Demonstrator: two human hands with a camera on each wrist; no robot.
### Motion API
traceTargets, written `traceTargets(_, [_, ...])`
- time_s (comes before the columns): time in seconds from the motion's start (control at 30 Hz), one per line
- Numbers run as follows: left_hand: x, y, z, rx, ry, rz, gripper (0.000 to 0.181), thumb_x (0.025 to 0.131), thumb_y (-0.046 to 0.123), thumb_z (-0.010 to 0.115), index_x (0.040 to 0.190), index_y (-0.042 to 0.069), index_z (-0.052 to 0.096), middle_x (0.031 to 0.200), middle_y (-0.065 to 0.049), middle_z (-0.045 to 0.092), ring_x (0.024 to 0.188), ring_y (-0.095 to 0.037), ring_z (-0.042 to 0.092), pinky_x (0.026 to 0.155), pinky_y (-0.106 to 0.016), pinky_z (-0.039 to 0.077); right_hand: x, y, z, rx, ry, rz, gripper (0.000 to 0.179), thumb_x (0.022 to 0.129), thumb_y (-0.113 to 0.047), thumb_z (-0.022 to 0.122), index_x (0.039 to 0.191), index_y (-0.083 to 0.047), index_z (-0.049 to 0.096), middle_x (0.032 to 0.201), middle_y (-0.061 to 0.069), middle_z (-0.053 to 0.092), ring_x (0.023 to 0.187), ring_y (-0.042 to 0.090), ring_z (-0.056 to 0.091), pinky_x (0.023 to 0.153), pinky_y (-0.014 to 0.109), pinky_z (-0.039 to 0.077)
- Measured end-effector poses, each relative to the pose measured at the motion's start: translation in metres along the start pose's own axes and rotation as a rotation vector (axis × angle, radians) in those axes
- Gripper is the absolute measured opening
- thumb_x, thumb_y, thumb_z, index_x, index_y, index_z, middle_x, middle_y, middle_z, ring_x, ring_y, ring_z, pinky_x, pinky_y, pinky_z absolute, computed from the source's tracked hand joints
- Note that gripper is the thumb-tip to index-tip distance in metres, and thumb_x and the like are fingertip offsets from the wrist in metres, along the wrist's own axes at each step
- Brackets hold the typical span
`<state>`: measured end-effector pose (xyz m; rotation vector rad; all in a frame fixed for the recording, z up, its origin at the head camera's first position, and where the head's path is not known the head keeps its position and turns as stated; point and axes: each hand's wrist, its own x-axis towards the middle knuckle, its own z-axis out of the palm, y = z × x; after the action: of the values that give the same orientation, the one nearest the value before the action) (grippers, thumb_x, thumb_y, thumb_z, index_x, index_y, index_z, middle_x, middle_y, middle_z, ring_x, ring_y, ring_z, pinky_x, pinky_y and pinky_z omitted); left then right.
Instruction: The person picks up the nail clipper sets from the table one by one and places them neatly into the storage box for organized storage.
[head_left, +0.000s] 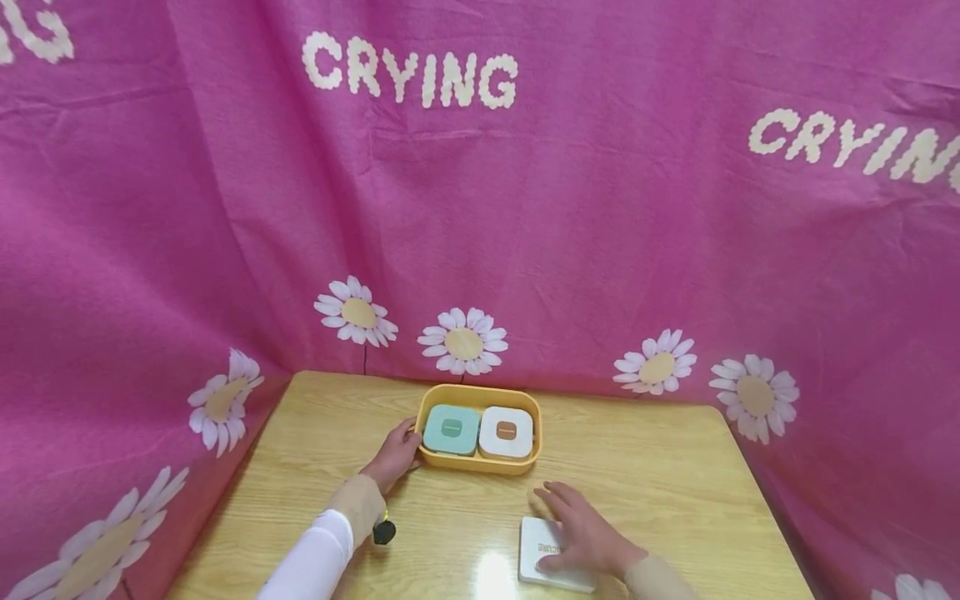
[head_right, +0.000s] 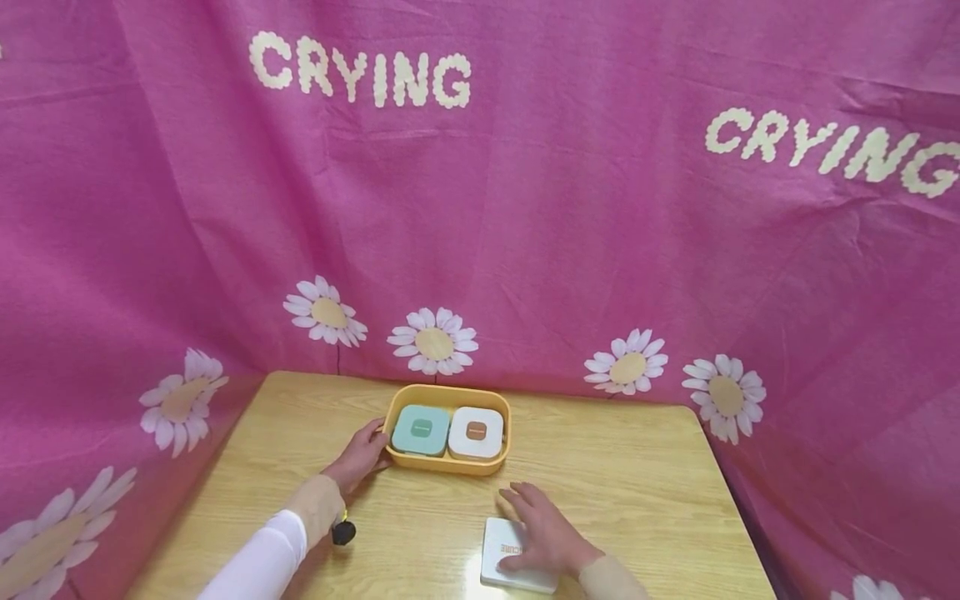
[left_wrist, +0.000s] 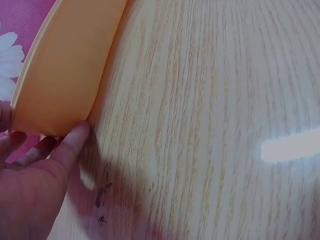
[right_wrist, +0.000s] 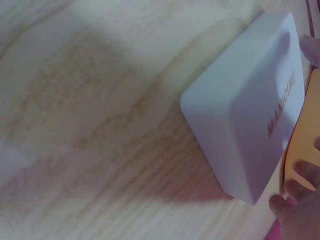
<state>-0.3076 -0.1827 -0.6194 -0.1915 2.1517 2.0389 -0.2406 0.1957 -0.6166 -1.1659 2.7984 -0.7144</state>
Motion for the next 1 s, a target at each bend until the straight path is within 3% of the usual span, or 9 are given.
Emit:
traceTargets(0.23, [0.0,0.001,0.004,0.135,0.028,0.035,0.049,0.108,0.005,0.039,0.155,-0.007,0.038,0.144,-0.035,0.055,0.123,-0.038,0.063,0.095,-0.049,0.06,-0.008,-0.006,0.005,-0.025,-0.062,-0.008,0.089,0.071,-0.053,0.092,0.139,-0.005,0.061,0.127,0.005,0.062,0.111,0.018,0.058,0.096,0.041,0.055])
traceTargets(0.47, [0.003,0.001,0.004,0.187,0.049,0.022,0.05,0.106,0.006,0.041,0.154,-0.006,0.04,0.145,-0.032,0.055,0.121,-0.034,0.063,0.094,-0.046,0.06,-0.012,-0.009,0.009,-0.065,-0.117,0.002,0.098,0.072,-0.058,0.089,0.148,-0.008,0.055,0.128,0.002,0.06,0.11,0.014,0.057,0.095,0.039,0.055])
traceTargets(0.7, [0.005,-0.001,0.002,0.19,0.068,0.029,0.051,0.105,0.006,0.042,0.154,-0.005,0.041,0.144,-0.031,0.057,0.121,-0.034,0.064,0.093,-0.045,0.061,-0.008,-0.007,0.013,-0.11,-0.03,-0.097,0.097,0.065,-0.051,0.094,0.143,-0.007,0.058,0.115,-0.005,0.057,0.098,0.008,0.049,0.082,0.027,0.05])
traceTargets(0.9, [0.005,-0.002,0.003,0.202,0.069,0.014,0.051,0.105,0.008,0.044,0.154,-0.004,0.042,0.145,-0.03,0.058,0.121,-0.032,0.064,0.093,-0.044,0.061,-0.008,-0.005,0.017,-0.114,-0.08,-0.052,0.096,0.067,-0.055,0.091,0.145,-0.01,0.057,0.118,-0.005,0.057,0.101,0.007,0.049,0.084,0.029,0.051])
traceTargets(1.0, [0.006,-0.003,0.003,0.201,0.072,0.011,0.051,0.104,0.009,0.044,0.154,-0.002,0.043,0.145,-0.028,0.058,0.12,-0.031,0.064,0.093,-0.043,0.061,-0.007,-0.005,0.017,-0.132,-0.065,-0.064,0.097,0.065,-0.055,0.092,0.144,-0.01,0.058,0.117,-0.005,0.058,0.1,0.008,0.05,0.084,0.029,0.052])
